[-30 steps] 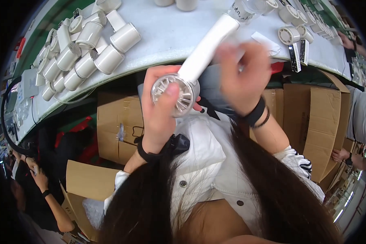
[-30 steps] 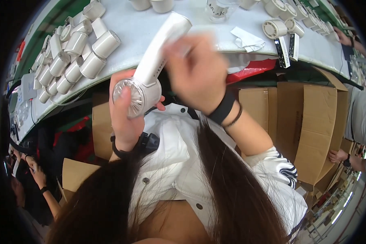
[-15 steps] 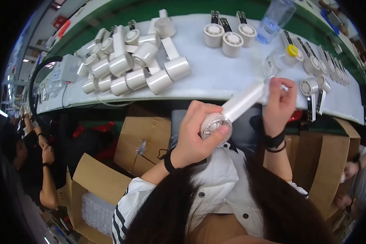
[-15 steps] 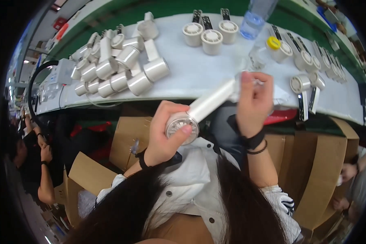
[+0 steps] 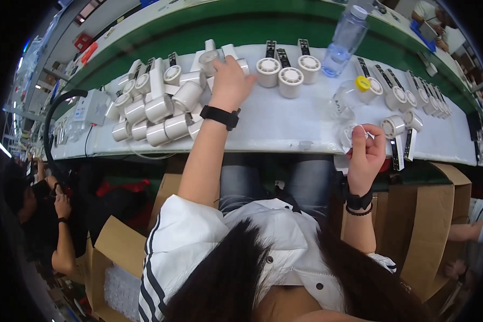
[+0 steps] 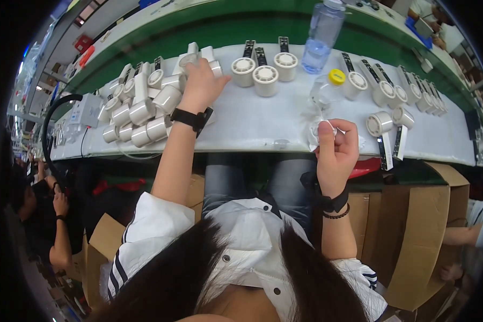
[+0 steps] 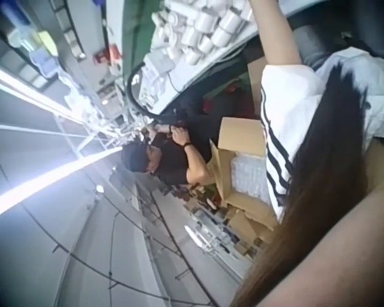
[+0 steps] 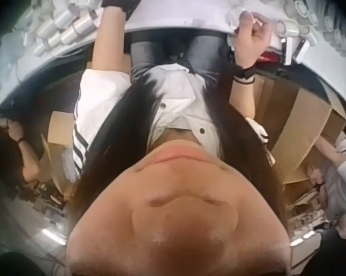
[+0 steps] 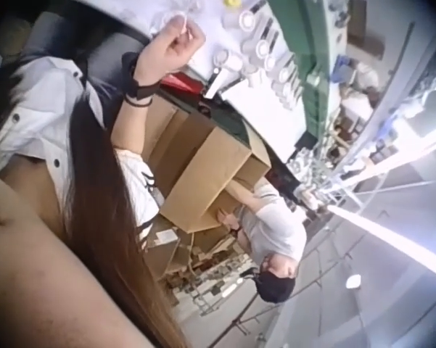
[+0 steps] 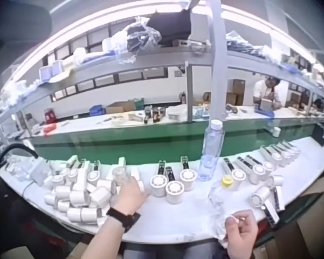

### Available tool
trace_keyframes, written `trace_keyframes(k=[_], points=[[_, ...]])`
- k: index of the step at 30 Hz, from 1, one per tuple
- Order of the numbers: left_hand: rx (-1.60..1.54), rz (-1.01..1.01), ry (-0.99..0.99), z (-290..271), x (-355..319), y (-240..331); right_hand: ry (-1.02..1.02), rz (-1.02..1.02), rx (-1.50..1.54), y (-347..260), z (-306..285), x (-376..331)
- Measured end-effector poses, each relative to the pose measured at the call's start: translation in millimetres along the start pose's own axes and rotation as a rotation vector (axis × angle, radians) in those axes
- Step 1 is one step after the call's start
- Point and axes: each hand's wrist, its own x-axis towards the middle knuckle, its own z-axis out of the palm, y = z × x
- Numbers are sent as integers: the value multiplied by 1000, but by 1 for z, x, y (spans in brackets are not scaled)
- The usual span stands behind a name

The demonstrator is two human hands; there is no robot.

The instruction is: The person wipes a handheld fan with a cloth, sets it aside, and picks up a bottle to apply liquid to the cloth. They then pick up another handheld fan, wipe its handle and head with the cloth, and place it back on the table.

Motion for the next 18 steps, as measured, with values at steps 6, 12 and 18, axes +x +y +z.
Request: trace_keyframes(k=[6, 12, 18], points=[[564, 79, -30, 23, 1, 10, 71, 59, -25, 5, -30, 3], [170, 440, -76, 28, 29, 26, 25, 89, 12, 15, -32, -3], [-116, 272, -130, -4, -1, 42, 55, 77, 32, 18, -38, -9]])
